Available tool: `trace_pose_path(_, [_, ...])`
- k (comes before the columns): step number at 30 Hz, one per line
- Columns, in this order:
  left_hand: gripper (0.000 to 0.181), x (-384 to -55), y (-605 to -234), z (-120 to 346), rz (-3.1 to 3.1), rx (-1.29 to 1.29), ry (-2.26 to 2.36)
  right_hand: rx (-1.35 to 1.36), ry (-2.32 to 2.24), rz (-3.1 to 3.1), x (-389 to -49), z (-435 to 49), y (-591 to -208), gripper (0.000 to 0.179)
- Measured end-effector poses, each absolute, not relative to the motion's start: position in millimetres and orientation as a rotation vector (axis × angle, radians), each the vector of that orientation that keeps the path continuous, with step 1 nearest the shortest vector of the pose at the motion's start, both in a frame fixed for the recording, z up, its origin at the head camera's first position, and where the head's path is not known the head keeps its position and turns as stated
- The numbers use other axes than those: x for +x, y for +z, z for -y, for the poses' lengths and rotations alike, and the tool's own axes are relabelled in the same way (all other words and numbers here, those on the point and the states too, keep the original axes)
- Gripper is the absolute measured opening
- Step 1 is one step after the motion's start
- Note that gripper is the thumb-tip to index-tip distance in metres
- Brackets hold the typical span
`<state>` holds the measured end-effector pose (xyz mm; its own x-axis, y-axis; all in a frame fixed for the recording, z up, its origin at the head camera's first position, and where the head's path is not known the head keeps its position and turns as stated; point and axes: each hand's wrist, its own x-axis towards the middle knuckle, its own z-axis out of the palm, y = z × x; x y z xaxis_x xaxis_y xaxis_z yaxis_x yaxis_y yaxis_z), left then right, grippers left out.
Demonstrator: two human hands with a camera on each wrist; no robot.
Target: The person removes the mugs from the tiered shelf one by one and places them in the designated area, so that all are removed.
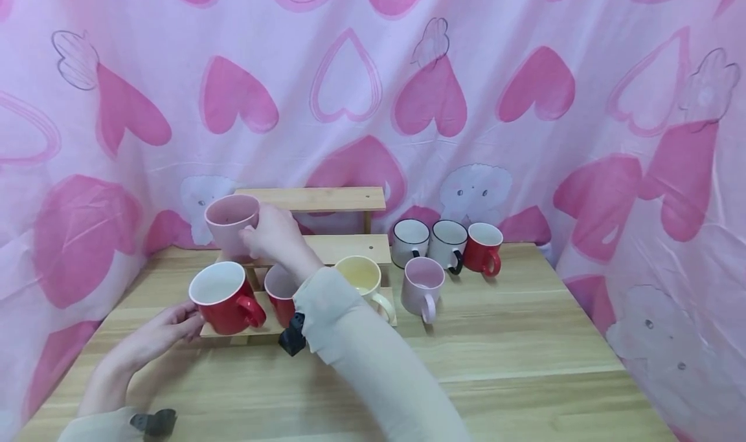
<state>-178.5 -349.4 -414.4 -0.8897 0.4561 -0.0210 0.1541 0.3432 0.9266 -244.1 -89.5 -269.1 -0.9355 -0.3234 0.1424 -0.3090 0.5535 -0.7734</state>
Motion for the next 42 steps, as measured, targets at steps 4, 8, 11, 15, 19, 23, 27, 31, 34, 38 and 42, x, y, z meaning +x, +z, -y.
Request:
trace_pose_path(4, [0.023,-177.1,-414.3,348.2,-2.349,0.526,1.557,-0.489,-1.393,-2.682,-248.5,91.6,-271.4,0.015])
trace_pose_path(8, [0.025,-175.8,-414.4,349.2,-2.338,0.519,1.551,-0.422,-1.414,-2.605,-249.3,92.2,-272.4,0.018])
trace_pose_path(11, [0.025,-176.3,-414.4,349.9,-2.335,0.524,1.548,-0.375,-1.398,-2.586,-248.8,92.3,-271.5,0.019])
trace_pose_path(15, [0.023,-176.6,-414.4,350.8,-2.346,0.53,1.549,-0.363,-1.322,-2.631,-247.6,93.1,-269.3,0.022])
trace_pose_path(19, [0.021,-176.6,-416.7,351.6,-2.339,0.555,1.553,-0.348,-1.25,-2.664,-246.1,94.4,-268.3,0.029])
trace_pose_path(23, [0.019,-177.1,-417.5,350.3,-2.344,0.564,1.552,-0.328,-1.19,-2.732,-244.1,95.4,-267.4,0.03])
trace_pose_path(27, [0.02,-178.3,-415.1,348.4,-2.362,0.545,1.55,-0.299,-1.168,-2.799,-243.5,95.2,-267.5,0.026])
trace_pose_path(31, [0.022,-179.3,-414.5,347.9,-2.358,0.553,1.548,-0.255,-1.247,-2.752,-244.9,94.5,-270.0,0.022])
trace_pose_path(34, [0.022,-179.0,-416.1,348.3,-2.357,0.554,1.548,-0.252,-1.285,-2.739,-246.7,93.6,-272.3,0.021])
trace_pose_path(38, [0.021,-178.0,-417.7,349.1,-2.366,0.55,1.551,-0.261,-1.279,-2.772,-248.9,92.6,-274.0,0.022])
trace_pose_path(42, [0.021,-178.7,-417.5,348.0,-2.366,0.576,1.559,-0.27,-1.26,-2.815,-250.2,90.7,-273.2,0.024])
